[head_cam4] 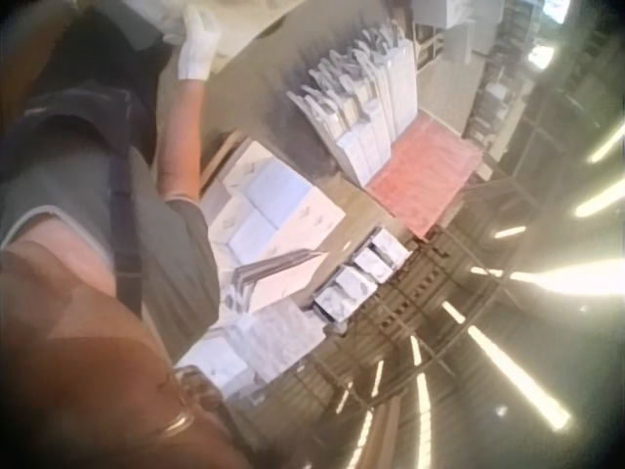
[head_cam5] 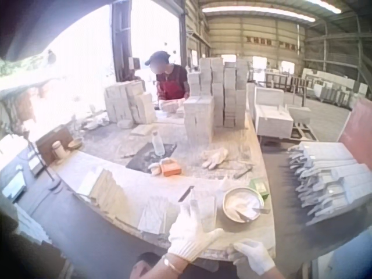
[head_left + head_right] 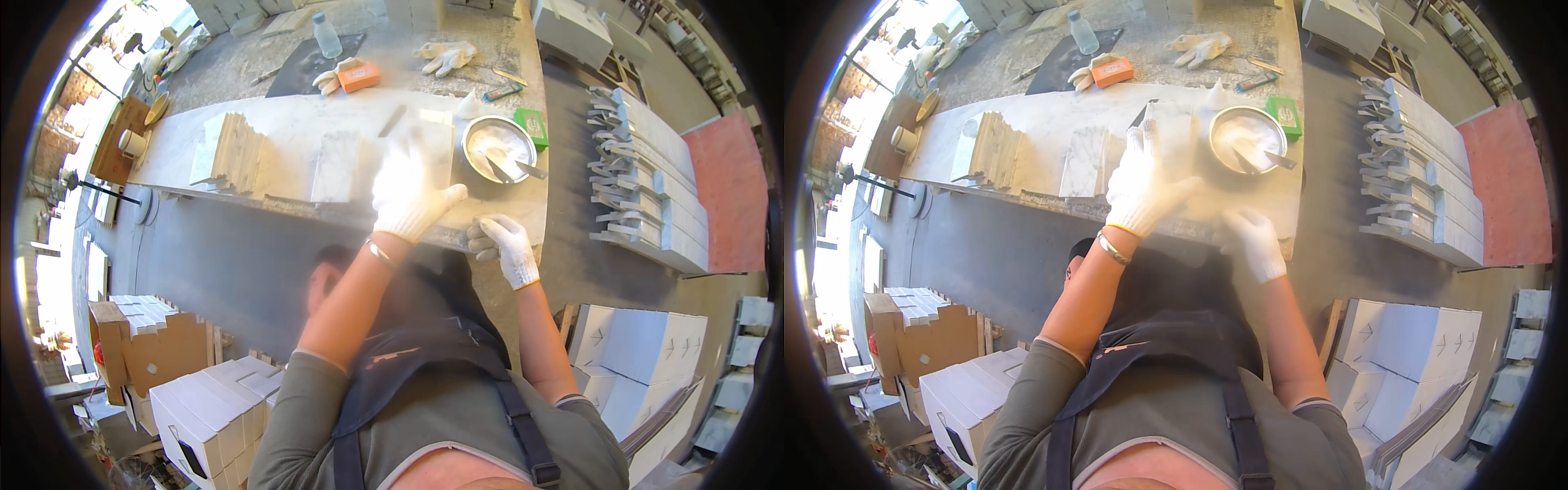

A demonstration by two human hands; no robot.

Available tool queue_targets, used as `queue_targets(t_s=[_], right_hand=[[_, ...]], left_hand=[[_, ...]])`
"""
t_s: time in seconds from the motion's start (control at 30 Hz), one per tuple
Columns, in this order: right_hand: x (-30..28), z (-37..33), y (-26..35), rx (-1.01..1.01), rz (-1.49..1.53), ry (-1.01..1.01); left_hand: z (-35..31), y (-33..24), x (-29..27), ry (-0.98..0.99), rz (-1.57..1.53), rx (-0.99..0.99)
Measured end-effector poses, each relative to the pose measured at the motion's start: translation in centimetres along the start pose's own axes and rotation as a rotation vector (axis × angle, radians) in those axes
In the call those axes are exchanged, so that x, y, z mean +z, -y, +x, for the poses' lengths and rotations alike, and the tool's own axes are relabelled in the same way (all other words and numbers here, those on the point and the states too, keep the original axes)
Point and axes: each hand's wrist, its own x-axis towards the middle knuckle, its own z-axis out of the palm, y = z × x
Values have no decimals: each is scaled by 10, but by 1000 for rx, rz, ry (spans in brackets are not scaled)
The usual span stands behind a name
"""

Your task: The person wipes a round ceramic object with a cloth, then wipes a rectangular tile on a workbench, and finally wipes a small square tile. The person handles each item individually and places them back on the workbench.

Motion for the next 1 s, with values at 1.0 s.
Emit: queue_targets(t_s=[1.0], right_hand=[[-2, 4, -6, -14, -19, -35]], left_hand=[[8, 166, -7, -258, -27, -88]])
